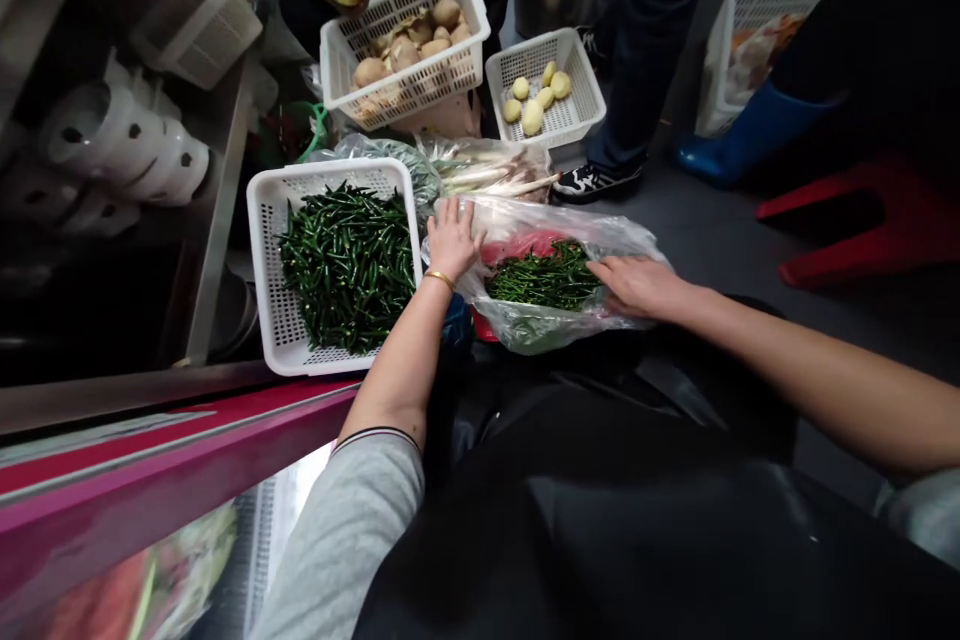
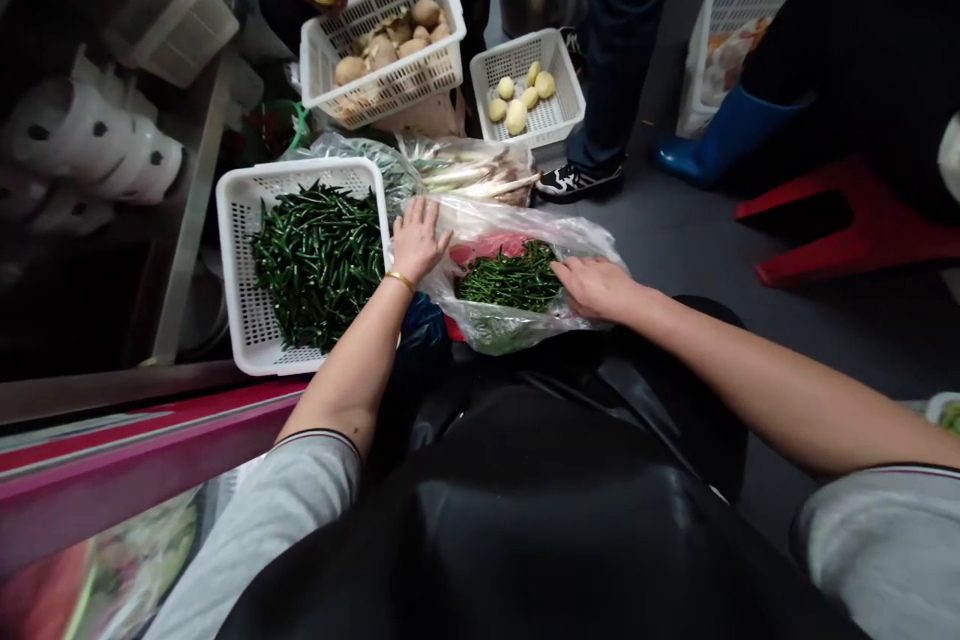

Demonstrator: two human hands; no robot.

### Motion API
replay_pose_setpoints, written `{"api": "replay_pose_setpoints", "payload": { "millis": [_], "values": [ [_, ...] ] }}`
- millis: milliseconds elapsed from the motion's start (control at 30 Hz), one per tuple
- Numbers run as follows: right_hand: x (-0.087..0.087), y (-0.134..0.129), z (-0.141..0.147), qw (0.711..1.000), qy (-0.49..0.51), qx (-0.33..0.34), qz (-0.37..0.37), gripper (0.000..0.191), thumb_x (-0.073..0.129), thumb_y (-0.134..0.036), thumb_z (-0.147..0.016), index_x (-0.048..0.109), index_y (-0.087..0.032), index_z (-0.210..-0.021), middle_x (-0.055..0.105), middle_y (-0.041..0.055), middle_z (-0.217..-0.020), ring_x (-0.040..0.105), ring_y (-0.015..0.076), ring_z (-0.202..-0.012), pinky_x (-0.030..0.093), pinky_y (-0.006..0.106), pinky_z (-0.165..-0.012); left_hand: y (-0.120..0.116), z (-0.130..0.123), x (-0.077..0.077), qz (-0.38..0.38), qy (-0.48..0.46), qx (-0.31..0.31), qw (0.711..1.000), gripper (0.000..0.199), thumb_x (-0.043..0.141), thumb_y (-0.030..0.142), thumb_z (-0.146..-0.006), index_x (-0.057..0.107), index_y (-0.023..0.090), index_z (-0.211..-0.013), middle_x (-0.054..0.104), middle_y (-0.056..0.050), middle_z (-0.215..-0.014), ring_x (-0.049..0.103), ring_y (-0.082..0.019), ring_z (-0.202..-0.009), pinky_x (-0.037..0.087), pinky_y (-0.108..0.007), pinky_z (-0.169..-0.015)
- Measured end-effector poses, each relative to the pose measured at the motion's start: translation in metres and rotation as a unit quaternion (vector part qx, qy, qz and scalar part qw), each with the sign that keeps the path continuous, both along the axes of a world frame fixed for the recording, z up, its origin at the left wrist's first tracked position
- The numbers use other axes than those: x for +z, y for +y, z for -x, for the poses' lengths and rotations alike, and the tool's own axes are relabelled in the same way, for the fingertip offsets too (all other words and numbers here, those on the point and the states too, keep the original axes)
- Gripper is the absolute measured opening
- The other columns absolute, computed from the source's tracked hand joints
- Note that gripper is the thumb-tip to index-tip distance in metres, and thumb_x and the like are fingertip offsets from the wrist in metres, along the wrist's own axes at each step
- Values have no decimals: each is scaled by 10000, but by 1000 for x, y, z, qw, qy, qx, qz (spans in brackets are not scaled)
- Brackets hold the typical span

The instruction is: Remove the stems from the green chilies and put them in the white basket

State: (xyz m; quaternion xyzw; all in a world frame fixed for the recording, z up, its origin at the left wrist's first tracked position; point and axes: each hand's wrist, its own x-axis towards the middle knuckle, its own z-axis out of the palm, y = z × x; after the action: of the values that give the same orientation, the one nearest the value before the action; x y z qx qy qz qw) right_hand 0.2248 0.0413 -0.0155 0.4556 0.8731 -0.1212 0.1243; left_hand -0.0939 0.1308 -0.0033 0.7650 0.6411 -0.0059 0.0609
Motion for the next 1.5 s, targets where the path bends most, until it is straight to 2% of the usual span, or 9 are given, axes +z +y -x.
{"api": "replay_pose_setpoints", "payload": {
  "millis": [200, 367, 467, 567, 733, 933, 1167, 1300, 1500],
  "values": [
    [1, 28, 18, 998, -59, -9, 30, 580, 663, -277, -750, 519, -65, -1271, 599, 219, -1172, 615, 306, -990, 438, 375, -819, 33, -14, 14, 121, -16, 101, 987, 563, 508, 392, -876, 492, 84, -1347, 514, -263, -1368, 407, -394, -1327, 292, -620, -1054],
    [8, 20, 10, 1000, -1, -14, 20, 320, 509, -306, -890, 647, -113, -1106, 633, 175, -1084, 608, 272, -957, 418, 338, -781, -72, -48, 31, -50, -129, -33, 990, 522, 499, 307, -886, 489, 156, -1386, 473, -174, -1444, 305, -345, -1408, 173, -537, -1153],
    [6, 10, 11, 999, -29, -40, 18, 327, 434, -289, -920, 697, -99, -957, 653, 180, -959, 609, 276, -879, 396, 344, -727, -148, -66, 15, 76, -174, -227, 955, 404, 507, 352, -900, 604, 210, -1266, 621, -136, -1273, 447, -323, -1302, 251, -518, -1114],
    [1, 9, 16, 999, -24, -39, 13, 391, 356, -291, -951, 705, -119, -917, 671, 168, -941, 610, 265, -863, 386, 340, -712, -189, -67, -3, 199, -173, -266, 927, 318, 466, 317, -929, 670, 195, -1140, 695, -132, -1077, 525, -312, -1212, 339, -497, -1038],
    [6, 10, 29, 989, 76, -124, 4, 297, 411, -292, -924, 668, -149, -966, 704, 131, -982, 626, 237, -866, 410, 319, -735, -168, -60, 10, 262, -367, -72, 890, 267, 596, 413, -854, 700, 186, -951, 698, -100, -905, 627, -249, -961, 461, -368, -861],
    [22, -24, 56, 922, 323, -199, 79, 239, 465, -331, -891, 655, -186, -903, 718, 60, -863, 628, 184, -764, 447, 272, -707, -124, -91, 17, 293, -679, 242, 628, 390, 624, 529, -808, 646, 149, -894, 586, -16, -667, 469, -87, -495, 362, -222, -473],
    [15, -48, 50, 966, 120, -95, 209, 292, 480, -314, -902, 711, -176, -787, 715, 77, -812, 643, 197, -773, 429, 266, -674, -155, -80, -2, 124, -608, 122, 774, 139, 705, 334, -736, 715, 197, -748, 641, -48, -827, 559, -139, -767, 446, -252, -700],
    [12, -26, 47, 992, 25, -116, 49, 367, 443, -409, -946, 689, -193, -1112, 661, 138, -1122, 642, 251, -936, 426, 291, -673, -147, -66, -14, 229, -658, 224, 682, 186, 599, 278, -737, 632, 145, -612, 629, -57, -734, 571, -122, -671, 460, -249, -633],
    [7, -15, 62, 995, -23, -85, 36, 351, 390, -329, -972, 692, -156, -1017, 651, 139, -1021, 639, 221, -868, 391, 273, -636, -139, -78, -12, 361, -684, 278, 570, 249, 624, 371, -764, 623, 122, -752, 421, 58, -492, 278, -34, -351, 178, -184, -367]
  ]
}}
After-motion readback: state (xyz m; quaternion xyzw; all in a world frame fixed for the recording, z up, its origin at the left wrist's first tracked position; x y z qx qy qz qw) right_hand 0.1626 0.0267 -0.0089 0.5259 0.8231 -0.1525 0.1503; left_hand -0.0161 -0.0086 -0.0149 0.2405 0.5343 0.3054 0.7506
